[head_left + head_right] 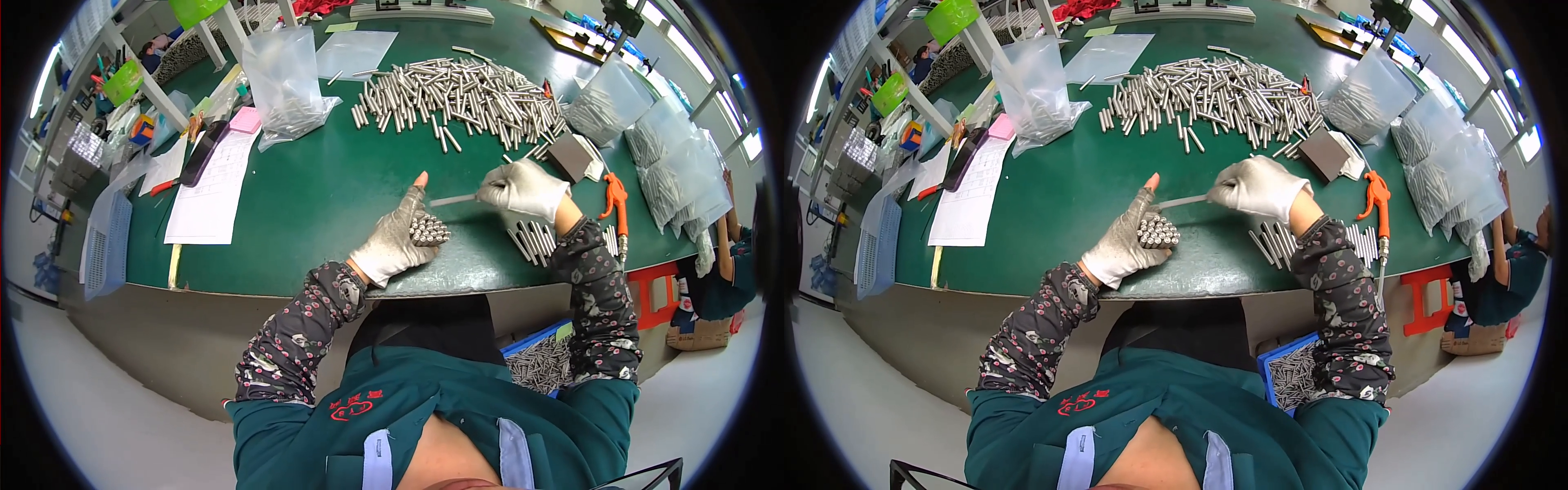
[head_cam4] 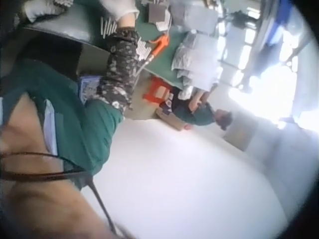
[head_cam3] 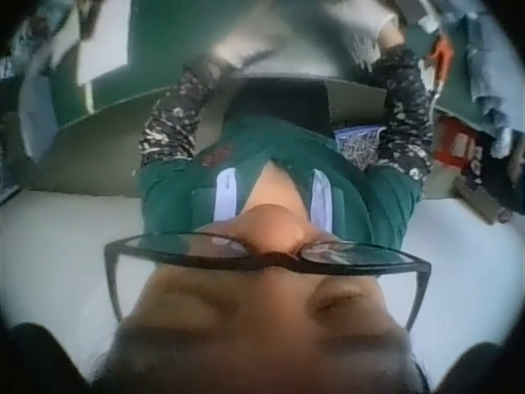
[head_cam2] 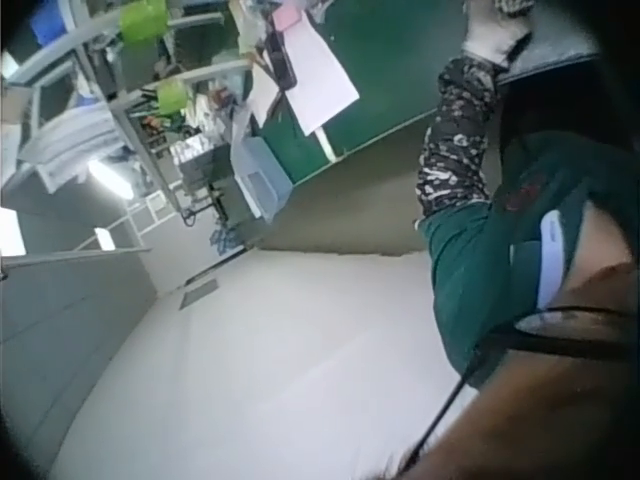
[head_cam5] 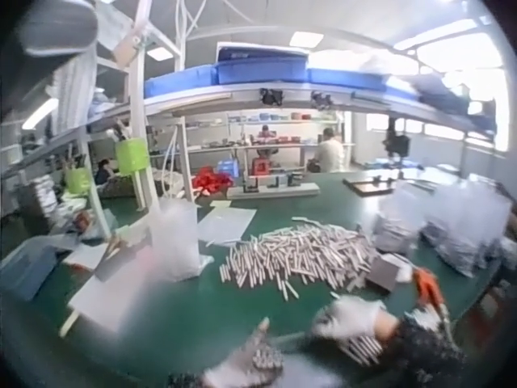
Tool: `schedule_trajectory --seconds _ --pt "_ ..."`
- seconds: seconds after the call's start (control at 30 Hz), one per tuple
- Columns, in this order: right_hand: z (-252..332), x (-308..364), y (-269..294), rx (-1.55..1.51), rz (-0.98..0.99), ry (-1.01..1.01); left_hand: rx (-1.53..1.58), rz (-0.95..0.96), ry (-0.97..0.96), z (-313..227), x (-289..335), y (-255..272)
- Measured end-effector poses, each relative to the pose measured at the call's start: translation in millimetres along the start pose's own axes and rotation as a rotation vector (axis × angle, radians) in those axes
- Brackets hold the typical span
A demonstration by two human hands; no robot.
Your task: The worker aligns, bundles, and inspects small metal tubes at a factory workbench.
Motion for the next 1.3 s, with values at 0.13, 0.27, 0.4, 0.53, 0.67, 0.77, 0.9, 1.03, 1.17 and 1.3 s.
schedule_trajectory --seconds 0.13,0.27,0.4,0.53,0.67,0.77,0.9,1.03,1.17,1.3 --pt "30 -5 -11 -0.024 0.084 0.097 0.087 0.001 0.010 4 1 5" --pt "9 2 8 0.119 -0.001 -0.035 -0.043 -0.043 -0.032 -6 3 1" --pt "34 1 -19 -0.124 0.087 0.090 0.275 0.025 0.001 -3 6 0" --pt "1 14 4 -0.043 -0.018 -0.039 0.073 0.010 -0.004 -2 1 1" --pt "35 15 -21 -0.211 0.059 0.175 0.005 -0.007 -0.106 -2 4 4" --pt "8 16 -14 -0.204 0.055 0.090 -0.064 -0.027 -0.039 -4 2 1" --pt "19 20 -8 -0.125 0.003 0.039 -0.112 -0.054 -0.080 -7 5 1" --pt "16 19 -19 -0.109 0.039 0.118 -0.155 -0.074 -0.127 -6 4 2" --pt "1 25 6 -0.136 -0.052 0.008 -0.159 -0.065 -0.079 -12 2 1" --pt "36 13 -19 -0.035 0.053 0.118 0.031 -0.018 -0.072 -2 3 2"
Point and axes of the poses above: each hand's wrist, its own x-axis away from the middle knuckle, its own y-axis out of the back of the hand, z = x × y, the point moved 4 cm from there along -x, towards the middle knuckle, and after that the axes turned 11 degrees about y, right-handed, at the moved point
